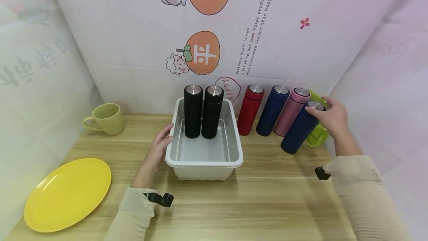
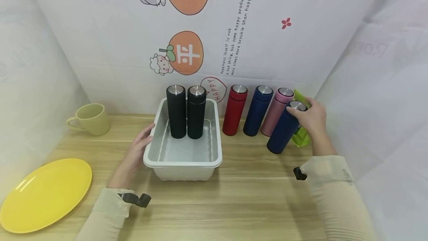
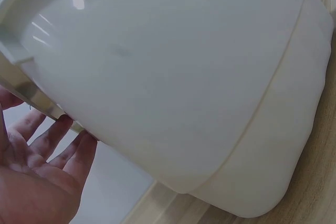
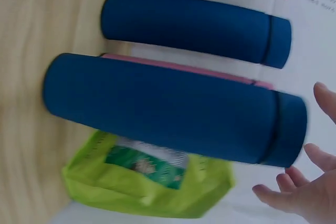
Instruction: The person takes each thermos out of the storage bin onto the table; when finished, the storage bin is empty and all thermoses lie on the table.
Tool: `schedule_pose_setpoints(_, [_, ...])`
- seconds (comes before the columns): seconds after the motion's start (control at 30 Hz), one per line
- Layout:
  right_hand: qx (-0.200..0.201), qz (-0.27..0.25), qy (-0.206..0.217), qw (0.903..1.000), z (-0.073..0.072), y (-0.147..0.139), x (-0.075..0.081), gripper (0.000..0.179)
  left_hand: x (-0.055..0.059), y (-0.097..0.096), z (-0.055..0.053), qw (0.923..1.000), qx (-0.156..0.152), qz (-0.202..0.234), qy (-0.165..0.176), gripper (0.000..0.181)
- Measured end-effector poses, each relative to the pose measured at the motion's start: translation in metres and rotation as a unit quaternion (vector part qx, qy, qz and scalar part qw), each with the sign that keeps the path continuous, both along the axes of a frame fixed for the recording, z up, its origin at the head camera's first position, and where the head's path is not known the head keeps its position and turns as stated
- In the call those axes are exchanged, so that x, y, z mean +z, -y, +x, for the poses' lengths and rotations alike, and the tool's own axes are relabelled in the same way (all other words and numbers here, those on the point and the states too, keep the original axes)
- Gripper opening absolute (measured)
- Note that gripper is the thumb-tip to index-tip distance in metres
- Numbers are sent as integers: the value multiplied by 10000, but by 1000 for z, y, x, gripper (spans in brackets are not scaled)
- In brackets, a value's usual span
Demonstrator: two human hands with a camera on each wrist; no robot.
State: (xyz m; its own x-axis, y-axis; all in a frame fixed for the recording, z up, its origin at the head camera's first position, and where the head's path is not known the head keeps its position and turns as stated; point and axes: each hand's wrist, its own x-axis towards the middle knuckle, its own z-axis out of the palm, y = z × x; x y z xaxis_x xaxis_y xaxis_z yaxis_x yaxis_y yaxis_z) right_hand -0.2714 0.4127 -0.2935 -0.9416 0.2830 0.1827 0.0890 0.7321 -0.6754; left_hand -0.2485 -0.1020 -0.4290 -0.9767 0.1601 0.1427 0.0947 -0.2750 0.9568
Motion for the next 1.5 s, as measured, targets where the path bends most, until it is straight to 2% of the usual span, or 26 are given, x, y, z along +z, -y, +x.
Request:
schedule_pose_setpoints(0.23, [163, 570, -205, 9980, -1, 20, 30, 85, -1, 0, 0, 10000, 22, -71, 5, 53])
schedule_pose_setpoints(0.37, [340, 676, -339, 9966, -6, 39, 44, 80, 0, 0, 1, 10000, 13, -77, -28, 53])
schedule_pose_setpoints(0.73, [748, 595, -351, 9948, -24, 107, 57, 74, -2, 1, 1, 10000, -38, 37, -54, 53])
schedule_pose_setpoints(1.13, [1285, 642, -407, 9888, -49, 163, 53, 67, -4, 2, 0, 10000, -40, -20, -33, 53])
schedule_pose_setpoints(1.5, [2125, 580, -340, 9748, -64, 208, 30, 63, -1, 1, 1, 10000, -16, -17, -53, 53])
